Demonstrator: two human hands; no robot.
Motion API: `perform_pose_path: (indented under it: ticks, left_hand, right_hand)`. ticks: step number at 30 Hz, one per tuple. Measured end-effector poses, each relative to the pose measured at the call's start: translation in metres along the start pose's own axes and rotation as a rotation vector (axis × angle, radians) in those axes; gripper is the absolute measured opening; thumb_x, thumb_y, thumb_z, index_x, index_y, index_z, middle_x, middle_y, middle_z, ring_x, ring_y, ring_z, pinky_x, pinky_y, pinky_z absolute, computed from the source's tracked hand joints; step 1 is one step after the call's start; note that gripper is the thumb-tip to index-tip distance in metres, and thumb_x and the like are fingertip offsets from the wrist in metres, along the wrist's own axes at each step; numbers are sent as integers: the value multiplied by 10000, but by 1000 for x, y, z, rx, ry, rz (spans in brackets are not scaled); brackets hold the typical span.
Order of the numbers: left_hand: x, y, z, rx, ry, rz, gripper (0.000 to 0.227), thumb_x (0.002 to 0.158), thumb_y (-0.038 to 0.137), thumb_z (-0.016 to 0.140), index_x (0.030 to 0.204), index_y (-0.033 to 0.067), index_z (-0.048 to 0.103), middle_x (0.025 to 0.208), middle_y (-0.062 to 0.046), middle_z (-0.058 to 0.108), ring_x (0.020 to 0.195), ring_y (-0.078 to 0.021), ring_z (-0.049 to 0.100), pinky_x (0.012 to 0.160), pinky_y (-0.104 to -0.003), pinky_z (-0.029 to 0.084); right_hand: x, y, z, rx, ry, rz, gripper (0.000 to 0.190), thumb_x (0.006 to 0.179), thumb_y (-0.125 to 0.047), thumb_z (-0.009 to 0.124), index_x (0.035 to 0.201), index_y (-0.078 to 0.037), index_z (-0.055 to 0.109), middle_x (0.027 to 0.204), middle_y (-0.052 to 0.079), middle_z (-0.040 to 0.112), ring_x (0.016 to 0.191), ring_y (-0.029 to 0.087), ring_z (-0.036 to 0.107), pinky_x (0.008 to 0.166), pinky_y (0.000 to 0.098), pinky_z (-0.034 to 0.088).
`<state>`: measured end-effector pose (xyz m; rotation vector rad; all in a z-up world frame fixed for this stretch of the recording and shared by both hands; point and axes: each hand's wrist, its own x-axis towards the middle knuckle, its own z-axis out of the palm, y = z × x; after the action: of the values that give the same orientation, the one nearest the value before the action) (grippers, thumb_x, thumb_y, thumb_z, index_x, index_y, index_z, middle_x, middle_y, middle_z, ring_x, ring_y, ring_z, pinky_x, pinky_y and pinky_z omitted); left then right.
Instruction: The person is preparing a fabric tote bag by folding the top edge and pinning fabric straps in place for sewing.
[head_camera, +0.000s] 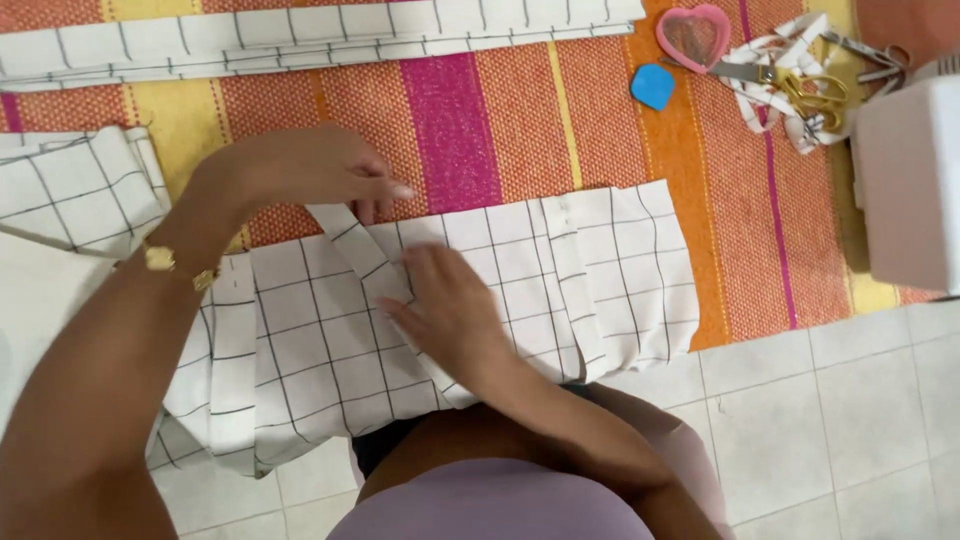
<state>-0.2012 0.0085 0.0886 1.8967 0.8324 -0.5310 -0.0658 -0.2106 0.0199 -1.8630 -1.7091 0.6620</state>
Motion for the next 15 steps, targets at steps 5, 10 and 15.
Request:
perform_pose_path:
  ticks: [5, 10, 15]
  left_hand:
    - [-41, 33, 1, 321, 26, -250, 258, 1013, 377, 765, 1130, 152, 817, 1082, -6, 863, 949, -183, 768, 877, -327, 598]
    - [-74, 45, 8, 266, -37, -251, 251, 973, 346, 717, 1135, 287, 899, 1077, 99, 808, 960, -120, 678, 853, -303, 499]
    - [-73, 29, 48, 187, -113, 63, 308, 956, 523, 670, 1081, 345, 889, 1075, 193, 907, 962, -17, 797, 950, -237, 579]
  right_hand:
    - [9, -17, 30, -261, 81, -244, 484, 970, -152, 798, 1363, -19, 551, 1160, 131, 665, 1007, 311, 636, 900, 442, 544]
    - [-23, -29, -36, 534, -266, 168, 428, 1045, -76, 719, 1400, -121, 484, 858, 58, 637, 655, 135, 530, 575, 310, 441]
    - [-68, -9, -64, 633, -175, 72, 434, 984, -155, 807, 1312, -84, 531, 999, 51, 700, 820, 134, 656, 725, 269, 573]
